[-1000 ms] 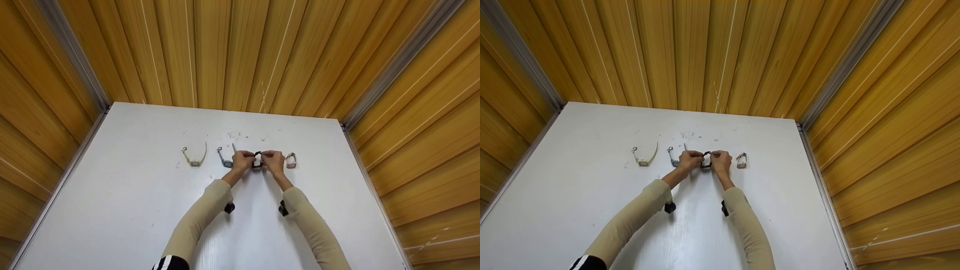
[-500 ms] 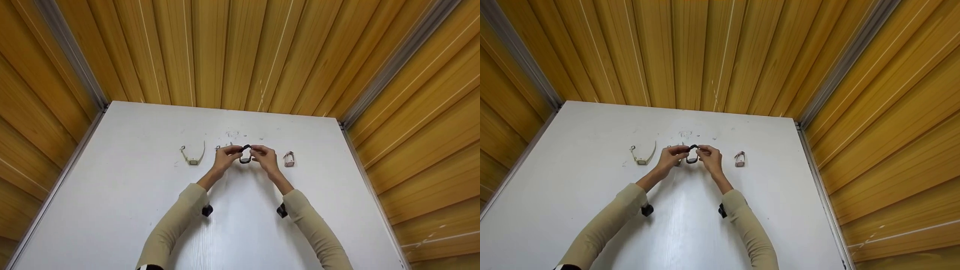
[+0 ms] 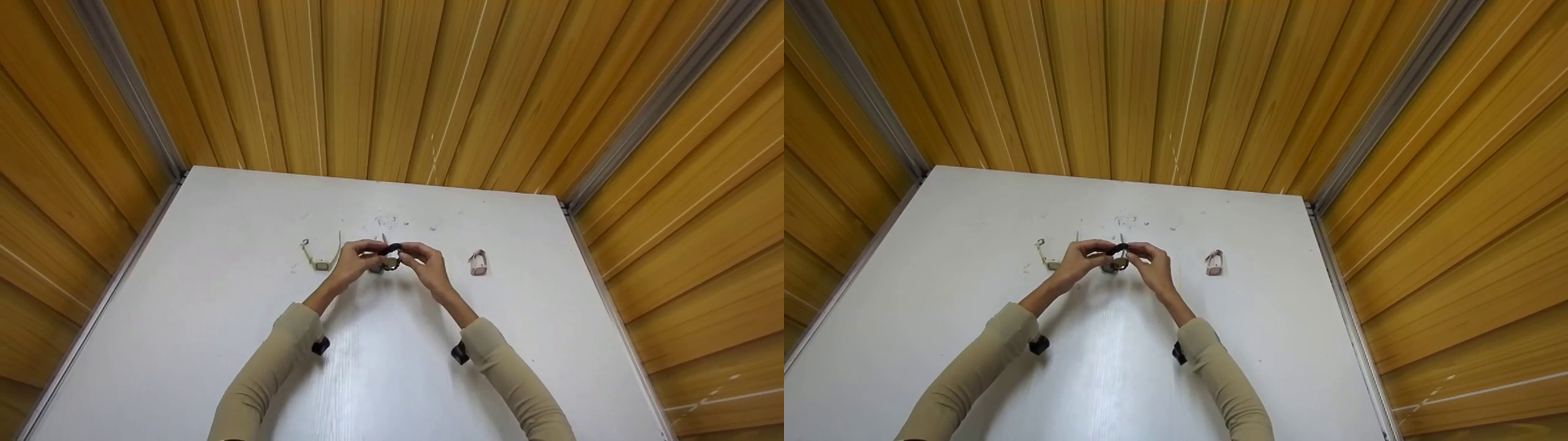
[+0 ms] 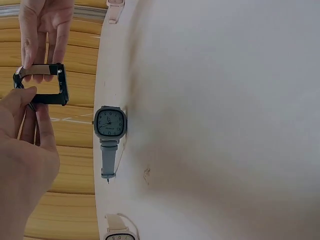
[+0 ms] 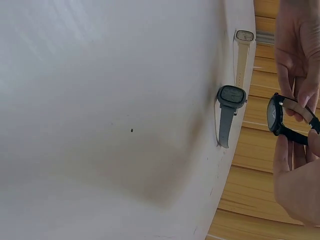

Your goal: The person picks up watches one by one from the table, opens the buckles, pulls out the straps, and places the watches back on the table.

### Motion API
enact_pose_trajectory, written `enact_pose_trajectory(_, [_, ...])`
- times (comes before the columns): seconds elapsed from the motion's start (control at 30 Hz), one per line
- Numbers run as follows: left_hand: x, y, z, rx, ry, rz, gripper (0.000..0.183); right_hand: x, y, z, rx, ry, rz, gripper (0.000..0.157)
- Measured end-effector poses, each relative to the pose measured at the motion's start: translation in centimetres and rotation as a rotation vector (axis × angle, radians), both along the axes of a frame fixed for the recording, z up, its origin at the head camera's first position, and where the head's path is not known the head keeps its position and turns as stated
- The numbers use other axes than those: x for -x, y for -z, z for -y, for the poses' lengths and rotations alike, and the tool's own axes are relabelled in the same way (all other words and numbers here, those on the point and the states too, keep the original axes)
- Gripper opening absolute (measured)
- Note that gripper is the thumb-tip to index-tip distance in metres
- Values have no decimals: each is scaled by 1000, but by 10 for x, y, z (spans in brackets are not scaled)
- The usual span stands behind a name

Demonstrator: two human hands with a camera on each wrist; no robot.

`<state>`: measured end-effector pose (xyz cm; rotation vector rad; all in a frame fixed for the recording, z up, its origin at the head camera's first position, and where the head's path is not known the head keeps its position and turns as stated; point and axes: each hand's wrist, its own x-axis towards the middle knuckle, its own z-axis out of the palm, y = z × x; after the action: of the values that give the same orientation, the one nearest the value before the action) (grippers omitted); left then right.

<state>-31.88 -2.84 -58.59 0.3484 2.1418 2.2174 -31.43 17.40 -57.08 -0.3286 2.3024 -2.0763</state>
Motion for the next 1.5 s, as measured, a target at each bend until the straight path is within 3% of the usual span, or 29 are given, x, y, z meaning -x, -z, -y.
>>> enact_pose_trajectory(0.27, [4, -3, -2, 6, 26, -24, 28, -15, -21, 1, -15, -12, -76, 29])
enact_pose_trajectory(0.57, [4, 1, -7, 36, 1, -77, 27, -3, 6, -3, -24, -4, -96, 27])
enact_pose_trajectory(0.77, [4, 0, -11, 56, 11, -106, 26, -1, 9, -5, -41, -13, -146, 28])
enact_pose_trajectory(0.9, [-2, -12, -12, 59, 33, -138, 26, 0, 12, -6, -101, -1, -218, 25])
enact_pose_trajectory(1.03, [-2, -12, -12, 68, 20, -169, 25, -9, -5, -2, -132, 7, -286, 22])
enact_pose_trajectory(1.13, [4, -1, -14, 91, 8, -186, 25, -19, -21, 2, -128, -2, -295, 21])
enact_pose_trajectory(1.33, [1, -3, -17, 150, -16, -275, 22, -19, -18, 0, -88, -33, -277, 22])
enact_pose_trajectory(1.5, [-9, -18, -18, 176, -14, -324, 20, -21, -15, 0, -101, -36, -316, 24])
